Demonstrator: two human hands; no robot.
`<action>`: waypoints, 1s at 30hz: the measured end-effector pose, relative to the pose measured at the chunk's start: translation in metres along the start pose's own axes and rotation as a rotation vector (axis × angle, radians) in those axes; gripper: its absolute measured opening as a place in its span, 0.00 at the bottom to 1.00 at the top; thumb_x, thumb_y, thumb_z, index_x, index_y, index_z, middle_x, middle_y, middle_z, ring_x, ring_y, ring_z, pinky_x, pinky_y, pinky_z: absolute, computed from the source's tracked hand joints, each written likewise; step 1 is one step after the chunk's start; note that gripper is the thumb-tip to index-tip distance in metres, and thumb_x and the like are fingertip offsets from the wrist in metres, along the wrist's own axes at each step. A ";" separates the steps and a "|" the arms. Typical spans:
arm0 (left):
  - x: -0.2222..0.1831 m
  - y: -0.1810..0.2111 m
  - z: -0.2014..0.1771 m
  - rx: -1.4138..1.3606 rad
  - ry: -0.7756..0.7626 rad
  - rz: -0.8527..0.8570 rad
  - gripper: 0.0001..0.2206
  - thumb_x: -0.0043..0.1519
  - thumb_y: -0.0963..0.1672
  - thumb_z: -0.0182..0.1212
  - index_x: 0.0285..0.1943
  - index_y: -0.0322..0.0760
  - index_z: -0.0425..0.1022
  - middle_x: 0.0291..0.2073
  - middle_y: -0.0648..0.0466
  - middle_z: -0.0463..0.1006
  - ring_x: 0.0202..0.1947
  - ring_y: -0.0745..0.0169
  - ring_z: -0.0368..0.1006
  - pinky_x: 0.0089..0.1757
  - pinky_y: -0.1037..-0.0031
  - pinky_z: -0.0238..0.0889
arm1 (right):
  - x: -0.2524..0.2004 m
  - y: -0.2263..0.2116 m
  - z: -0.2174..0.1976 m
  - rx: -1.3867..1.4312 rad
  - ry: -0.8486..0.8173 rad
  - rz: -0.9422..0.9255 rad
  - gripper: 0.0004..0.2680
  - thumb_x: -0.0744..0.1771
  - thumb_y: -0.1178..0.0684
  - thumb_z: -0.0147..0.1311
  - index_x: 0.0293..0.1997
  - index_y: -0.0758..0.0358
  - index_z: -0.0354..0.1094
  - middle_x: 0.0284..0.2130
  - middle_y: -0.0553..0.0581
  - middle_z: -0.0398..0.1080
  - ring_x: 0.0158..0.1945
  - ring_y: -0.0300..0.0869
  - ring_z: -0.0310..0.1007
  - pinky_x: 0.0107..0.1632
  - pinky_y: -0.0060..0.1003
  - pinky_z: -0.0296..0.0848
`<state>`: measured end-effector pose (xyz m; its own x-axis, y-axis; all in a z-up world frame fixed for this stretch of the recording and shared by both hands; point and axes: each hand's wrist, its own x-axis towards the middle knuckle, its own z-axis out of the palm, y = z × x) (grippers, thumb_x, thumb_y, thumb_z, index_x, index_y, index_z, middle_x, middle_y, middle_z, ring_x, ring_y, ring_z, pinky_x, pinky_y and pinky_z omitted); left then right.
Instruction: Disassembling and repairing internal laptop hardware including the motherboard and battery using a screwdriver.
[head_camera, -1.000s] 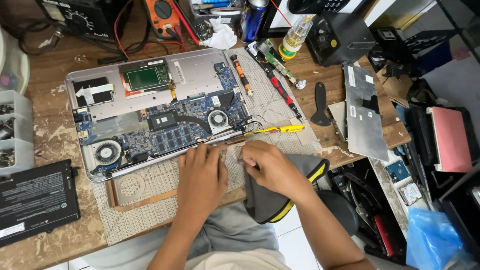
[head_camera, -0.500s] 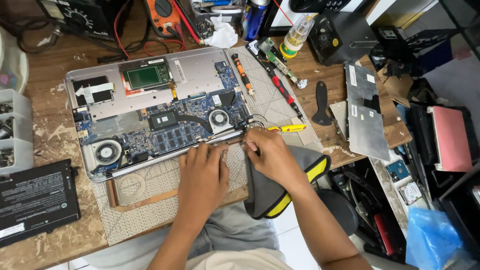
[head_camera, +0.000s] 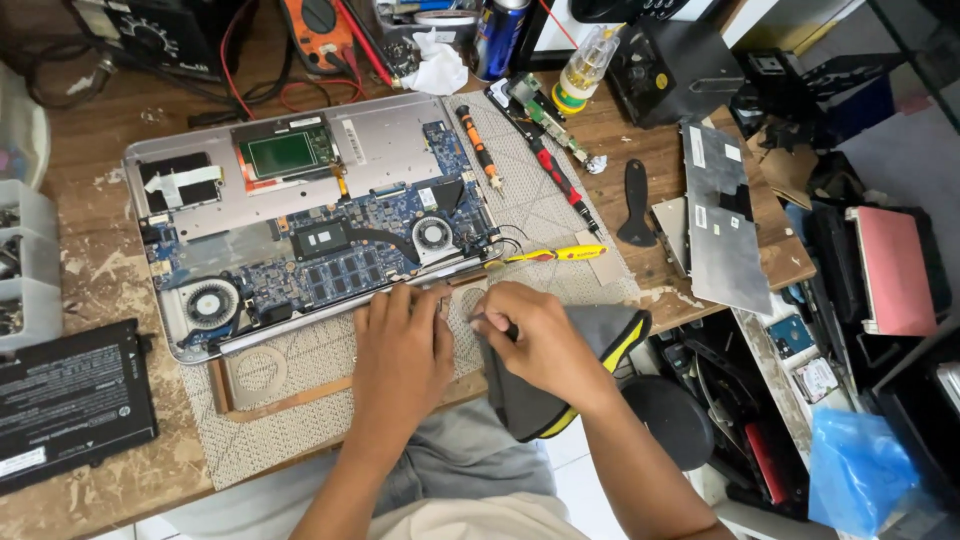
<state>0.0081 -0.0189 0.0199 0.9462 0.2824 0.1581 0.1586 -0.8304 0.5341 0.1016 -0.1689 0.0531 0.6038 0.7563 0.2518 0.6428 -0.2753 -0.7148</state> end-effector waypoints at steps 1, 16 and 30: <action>0.000 0.000 0.000 0.005 0.000 -0.019 0.14 0.63 0.41 0.53 0.56 0.46 0.77 0.37 0.51 0.75 0.40 0.56 0.71 0.45 0.63 0.57 | 0.003 -0.001 0.001 0.003 0.034 -0.024 0.15 0.61 0.70 0.59 0.24 0.58 0.53 0.20 0.58 0.67 0.27 0.53 0.72 0.31 0.39 0.69; -0.004 -0.009 0.013 -0.208 0.087 0.019 0.10 0.60 0.41 0.58 0.49 0.41 0.78 0.37 0.52 0.72 0.41 0.51 0.70 0.46 0.62 0.56 | 0.001 0.012 0.005 -0.051 -0.057 -0.016 0.14 0.59 0.71 0.58 0.24 0.58 0.55 0.18 0.55 0.63 0.27 0.51 0.70 0.32 0.41 0.69; -0.014 -0.011 -0.019 -0.823 0.543 0.008 0.08 0.56 0.35 0.62 0.37 0.40 0.81 0.23 0.54 0.72 0.26 0.58 0.74 0.35 0.70 0.70 | 0.002 0.004 0.014 -0.034 0.082 -0.031 0.09 0.61 0.64 0.65 0.32 0.61 0.64 0.29 0.62 0.78 0.38 0.58 0.80 0.41 0.47 0.75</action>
<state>-0.0124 -0.0049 0.0280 0.6553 0.6315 0.4146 -0.2886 -0.2979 0.9099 0.0991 -0.1601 0.0414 0.6189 0.7141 0.3270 0.6769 -0.2738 -0.6833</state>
